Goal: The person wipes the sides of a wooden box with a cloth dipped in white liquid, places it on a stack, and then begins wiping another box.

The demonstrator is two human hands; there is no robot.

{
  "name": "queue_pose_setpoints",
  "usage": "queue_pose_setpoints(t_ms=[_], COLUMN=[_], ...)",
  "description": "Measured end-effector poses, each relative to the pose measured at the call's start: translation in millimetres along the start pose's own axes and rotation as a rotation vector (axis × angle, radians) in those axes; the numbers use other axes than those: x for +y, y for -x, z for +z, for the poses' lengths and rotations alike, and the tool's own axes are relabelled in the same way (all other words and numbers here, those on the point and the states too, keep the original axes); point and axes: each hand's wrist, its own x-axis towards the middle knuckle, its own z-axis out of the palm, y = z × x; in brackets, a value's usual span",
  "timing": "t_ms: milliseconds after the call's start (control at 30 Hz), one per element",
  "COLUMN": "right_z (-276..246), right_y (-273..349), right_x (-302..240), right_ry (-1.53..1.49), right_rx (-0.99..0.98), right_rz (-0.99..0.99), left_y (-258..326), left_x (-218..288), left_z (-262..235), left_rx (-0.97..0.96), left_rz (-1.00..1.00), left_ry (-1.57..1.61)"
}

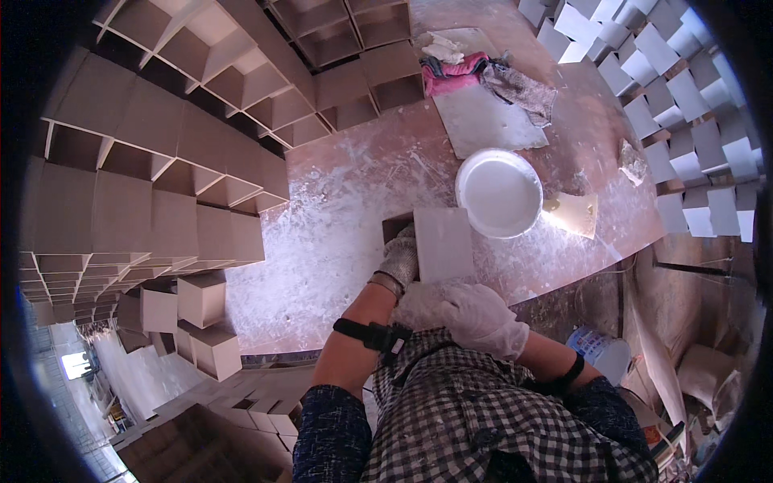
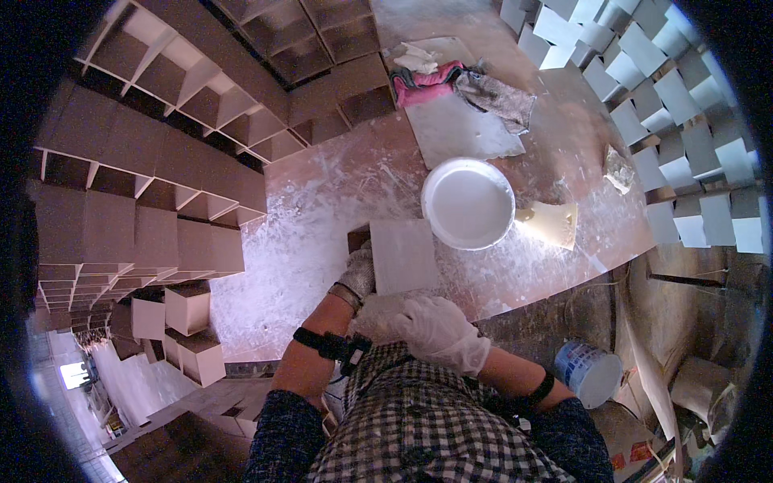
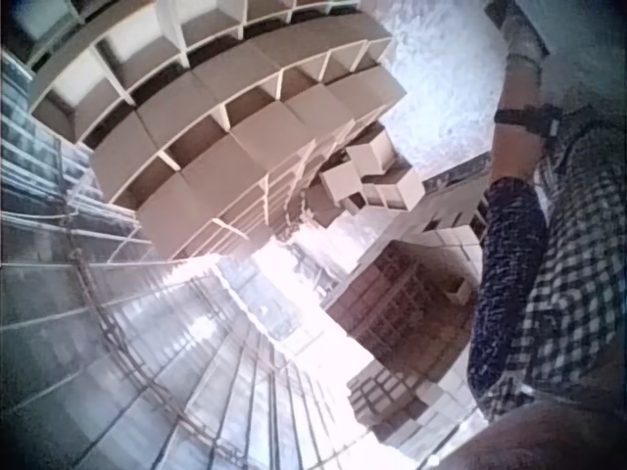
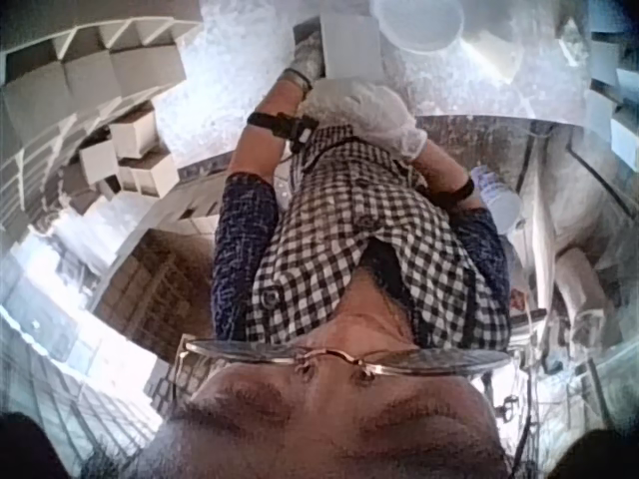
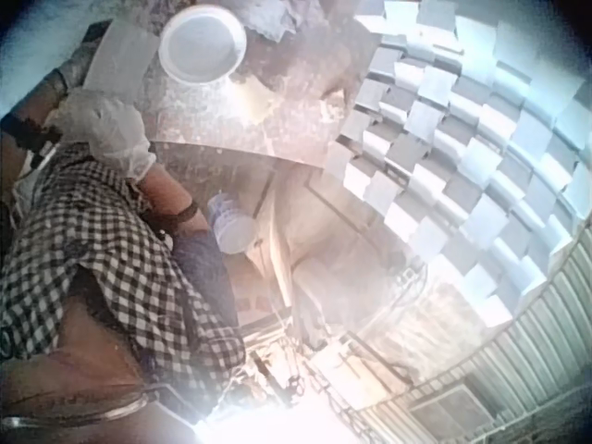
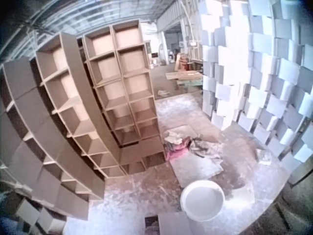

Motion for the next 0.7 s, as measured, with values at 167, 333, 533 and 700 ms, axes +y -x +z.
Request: queue_pose_setpoints(t_ms=[167, 333, 533, 700], right_z=[-30.1, -42.4, 1.6, 19.2], right_y=[-21.6, -69.3, -63.0, -7.5], right_x=[29.4, 64.0, 43.5, 28.3], right_ry=[0.323, -0.367, 0.201, 0.345], right_rx=[0.181, 0.453, 0.472, 0.443], right_rz=[0.059, 0.268, 0.217, 0.093], left_y=[6.9, 13.7, -28.6, -14.1], left_x=[-20.9, 9.7, -48.8, -24.4], left_z=[7.4, -8.1, 33.8, 17.3], left_rx=[0.067, 0.037, 0.013, -0.014], left_rz=[0.029, 0.028, -0.049, 0.031], left_ry=[0.069, 0.085, 0.617, 0.324])
